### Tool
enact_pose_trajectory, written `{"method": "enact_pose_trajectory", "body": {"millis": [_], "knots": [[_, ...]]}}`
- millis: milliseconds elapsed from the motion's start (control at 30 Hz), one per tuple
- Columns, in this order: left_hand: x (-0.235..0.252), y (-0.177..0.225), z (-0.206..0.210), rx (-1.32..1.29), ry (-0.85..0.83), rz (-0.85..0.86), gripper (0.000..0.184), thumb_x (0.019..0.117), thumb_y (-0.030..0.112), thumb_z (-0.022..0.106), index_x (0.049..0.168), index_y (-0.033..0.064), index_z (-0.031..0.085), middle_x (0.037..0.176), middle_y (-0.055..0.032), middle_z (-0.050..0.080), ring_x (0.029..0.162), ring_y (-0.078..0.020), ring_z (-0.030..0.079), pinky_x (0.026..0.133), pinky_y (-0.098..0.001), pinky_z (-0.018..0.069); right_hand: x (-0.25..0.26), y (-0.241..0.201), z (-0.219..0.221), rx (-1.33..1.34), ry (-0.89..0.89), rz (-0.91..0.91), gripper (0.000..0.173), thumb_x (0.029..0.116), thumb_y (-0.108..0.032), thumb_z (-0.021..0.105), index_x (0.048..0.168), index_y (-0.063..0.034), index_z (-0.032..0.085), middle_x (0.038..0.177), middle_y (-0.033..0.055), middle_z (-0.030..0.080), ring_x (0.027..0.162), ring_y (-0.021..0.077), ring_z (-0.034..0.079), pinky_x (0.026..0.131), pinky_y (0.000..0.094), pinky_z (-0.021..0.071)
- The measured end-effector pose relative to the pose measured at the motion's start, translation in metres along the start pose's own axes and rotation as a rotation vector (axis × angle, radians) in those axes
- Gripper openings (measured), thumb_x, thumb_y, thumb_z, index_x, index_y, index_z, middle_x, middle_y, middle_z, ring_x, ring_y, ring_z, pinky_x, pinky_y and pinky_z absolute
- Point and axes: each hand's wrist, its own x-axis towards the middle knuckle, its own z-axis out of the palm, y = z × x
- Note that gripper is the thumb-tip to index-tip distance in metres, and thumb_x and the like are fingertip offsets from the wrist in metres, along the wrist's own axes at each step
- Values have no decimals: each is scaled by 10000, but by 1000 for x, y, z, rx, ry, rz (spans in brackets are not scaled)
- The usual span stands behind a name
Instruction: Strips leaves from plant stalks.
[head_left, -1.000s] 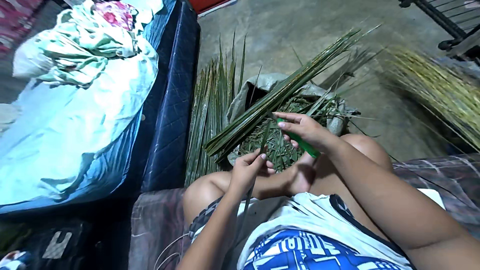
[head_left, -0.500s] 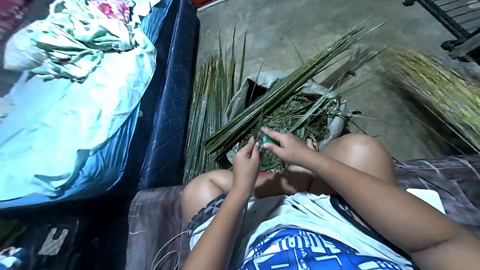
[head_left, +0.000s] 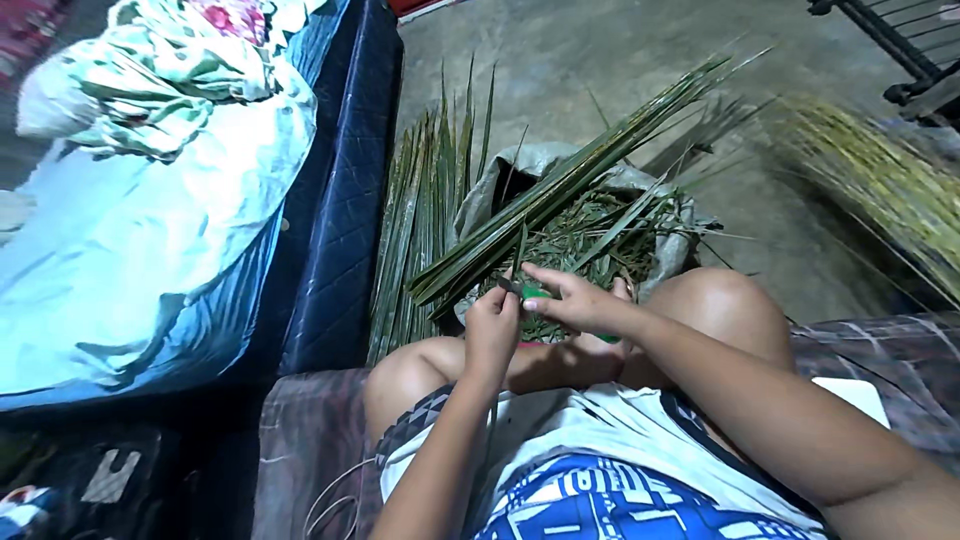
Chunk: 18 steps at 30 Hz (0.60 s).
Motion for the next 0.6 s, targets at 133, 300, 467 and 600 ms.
{"method": "enact_pose_trajectory", "body": {"millis": [133, 300, 467, 600], "knots": [[-5, 4, 1, -39, -21, -10, 316, 1079, 186, 526, 1291, 12, 682, 724, 13, 673, 525, 0, 528, 509, -190, 439, 9, 0, -12, -212, 228, -26, 578, 1096, -307, 541, 1629, -175, 359, 1319, 212, 664, 1119, 341, 671, 972, 556, 513], [-7, 5, 3, -34, -8, 21, 324, 1076, 184, 531, 1319, 21, 672, 710, 14, 669, 521, 4, 530, 507, -184, 439, 12, 6, -34, -188, 458, -62, 539, 1098, -293, 539, 1613, -221, 398, 1242, 190, 691, 915, 321, 689, 806, 526, 556], [-7, 4, 2, 101, 16, 80, 340, 1077, 190, 516, 1339, 32, 665, 799, -35, 718, 621, -43, 619, 626, -233, 522, -1, 1, -25, 53, 170, -36, 569, 1095, -219, 534, 1627, -160, 341, 841, 107, 615, 572, 129, 518, 539, 287, 468], [-10, 0, 5, 230, 68, 141, 322, 1059, 166, 523, 1255, -14, 704, 883, -114, 746, 755, -153, 709, 761, -343, 587, 0, 2, -9, 98, 4, -33, 543, 1091, -257, 549, 1606, -188, 392, 928, 79, 629, 597, 73, 504, 547, 230, 442]]}}
